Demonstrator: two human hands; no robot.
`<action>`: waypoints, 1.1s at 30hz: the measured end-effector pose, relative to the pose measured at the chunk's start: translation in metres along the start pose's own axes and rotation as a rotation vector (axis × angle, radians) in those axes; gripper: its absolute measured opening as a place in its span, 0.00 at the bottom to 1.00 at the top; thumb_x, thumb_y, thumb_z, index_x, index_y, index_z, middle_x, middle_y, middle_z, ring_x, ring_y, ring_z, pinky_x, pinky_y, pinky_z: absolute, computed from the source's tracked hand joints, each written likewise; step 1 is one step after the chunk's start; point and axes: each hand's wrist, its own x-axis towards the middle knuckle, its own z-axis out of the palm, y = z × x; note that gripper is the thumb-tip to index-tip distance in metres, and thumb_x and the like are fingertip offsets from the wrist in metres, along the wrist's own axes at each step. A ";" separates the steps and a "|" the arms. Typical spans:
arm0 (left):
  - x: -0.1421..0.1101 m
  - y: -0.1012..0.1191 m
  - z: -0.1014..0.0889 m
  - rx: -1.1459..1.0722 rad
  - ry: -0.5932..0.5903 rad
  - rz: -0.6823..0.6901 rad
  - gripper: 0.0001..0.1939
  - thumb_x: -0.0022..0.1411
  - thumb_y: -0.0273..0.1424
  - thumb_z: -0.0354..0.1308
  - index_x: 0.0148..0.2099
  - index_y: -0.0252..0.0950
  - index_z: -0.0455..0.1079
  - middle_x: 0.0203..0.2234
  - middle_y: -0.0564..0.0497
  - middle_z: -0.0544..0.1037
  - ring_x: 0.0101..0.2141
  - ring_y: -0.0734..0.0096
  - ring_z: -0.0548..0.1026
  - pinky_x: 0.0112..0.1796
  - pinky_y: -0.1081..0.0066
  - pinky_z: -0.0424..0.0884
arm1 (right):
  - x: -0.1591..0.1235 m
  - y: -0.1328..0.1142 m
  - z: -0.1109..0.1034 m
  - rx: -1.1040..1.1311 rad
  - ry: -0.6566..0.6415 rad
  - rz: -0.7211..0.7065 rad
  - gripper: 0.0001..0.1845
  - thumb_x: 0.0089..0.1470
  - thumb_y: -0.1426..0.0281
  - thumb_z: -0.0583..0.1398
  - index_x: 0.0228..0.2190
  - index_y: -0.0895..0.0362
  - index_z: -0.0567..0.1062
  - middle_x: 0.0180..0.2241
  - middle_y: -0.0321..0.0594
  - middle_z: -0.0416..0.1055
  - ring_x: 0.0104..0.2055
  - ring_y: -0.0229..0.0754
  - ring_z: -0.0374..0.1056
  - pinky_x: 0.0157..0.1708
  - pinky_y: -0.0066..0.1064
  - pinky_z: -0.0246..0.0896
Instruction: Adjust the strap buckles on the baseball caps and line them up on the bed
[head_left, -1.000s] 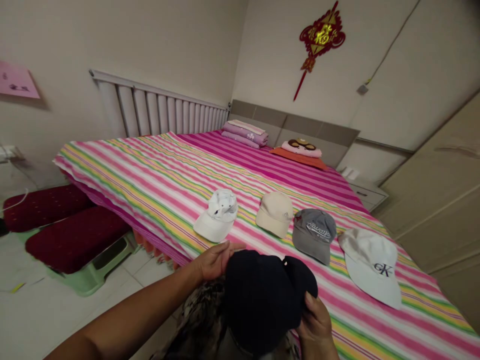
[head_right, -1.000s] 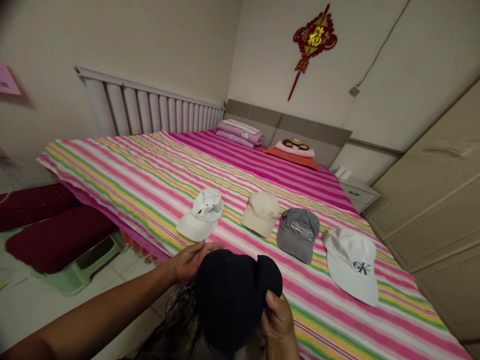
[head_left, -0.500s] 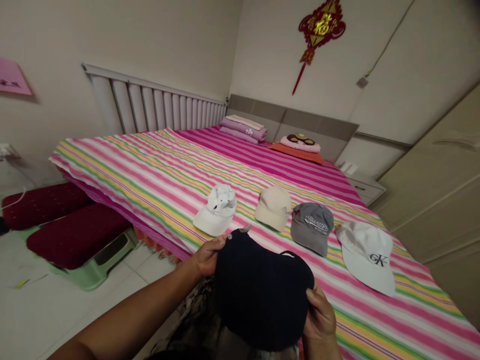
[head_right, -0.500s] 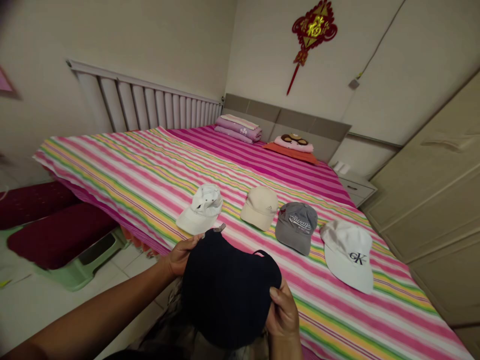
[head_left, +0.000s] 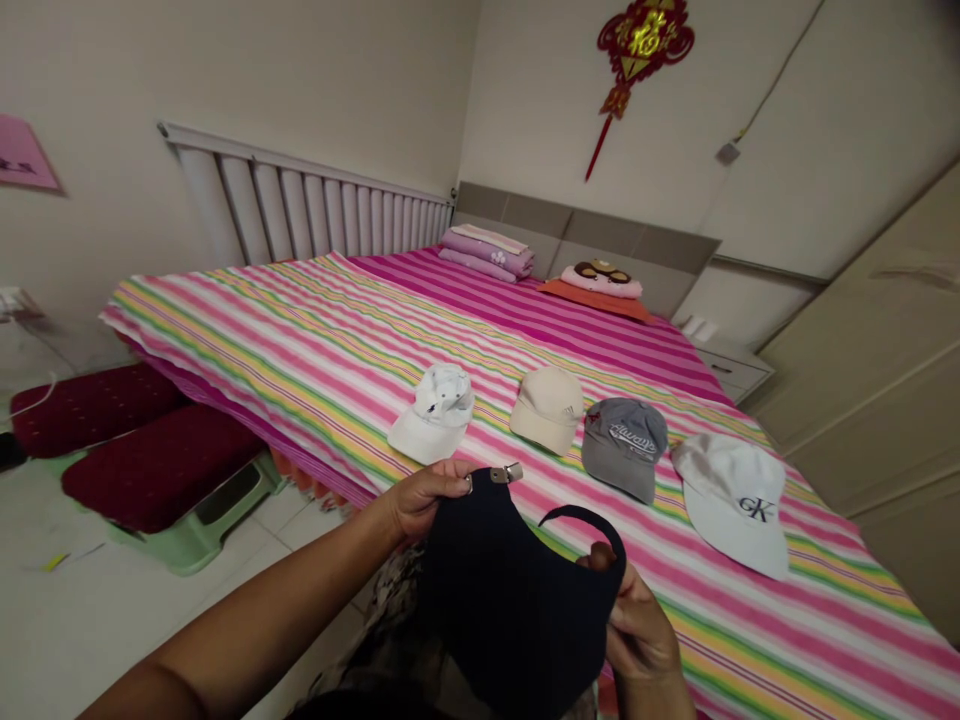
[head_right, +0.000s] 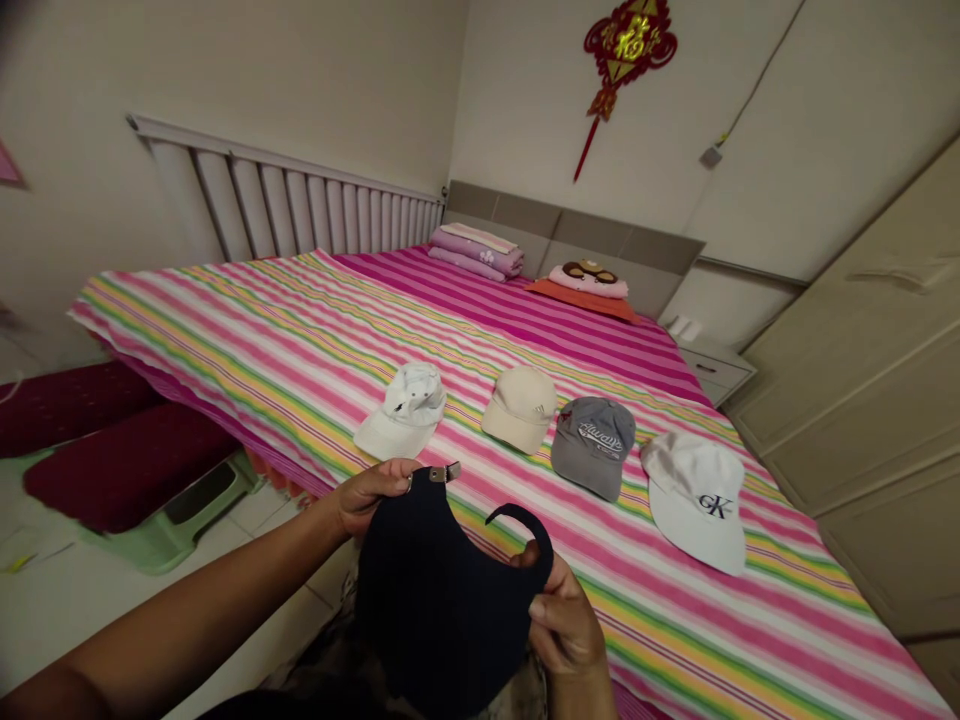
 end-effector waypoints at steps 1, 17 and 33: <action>0.000 0.000 0.001 0.024 0.010 -0.003 0.13 0.42 0.26 0.63 0.33 0.25 0.72 0.23 0.46 0.75 0.23 0.74 0.73 0.28 0.76 0.67 | 0.000 0.001 0.001 0.006 -0.024 0.002 0.16 0.26 0.72 0.69 0.23 0.55 0.73 0.20 0.34 0.71 0.20 0.38 0.66 0.21 0.27 0.60; 0.002 0.000 0.023 0.204 0.162 0.008 0.13 0.38 0.27 0.65 0.31 0.28 0.73 0.25 0.48 0.76 0.23 0.76 0.72 0.28 0.76 0.66 | -0.003 -0.001 0.013 0.003 -0.136 -0.030 0.13 0.31 0.68 0.67 0.16 0.56 0.67 0.19 0.34 0.63 0.20 0.36 0.57 0.21 0.28 0.53; 0.000 -0.002 0.026 0.250 0.139 0.002 0.15 0.38 0.27 0.67 0.33 0.30 0.74 0.26 0.48 0.77 0.24 0.77 0.72 0.28 0.78 0.64 | -0.013 -0.011 0.033 0.037 -0.085 -0.189 0.10 0.43 0.61 0.62 0.23 0.52 0.67 0.08 0.22 0.40 0.10 0.29 0.37 0.14 0.25 0.47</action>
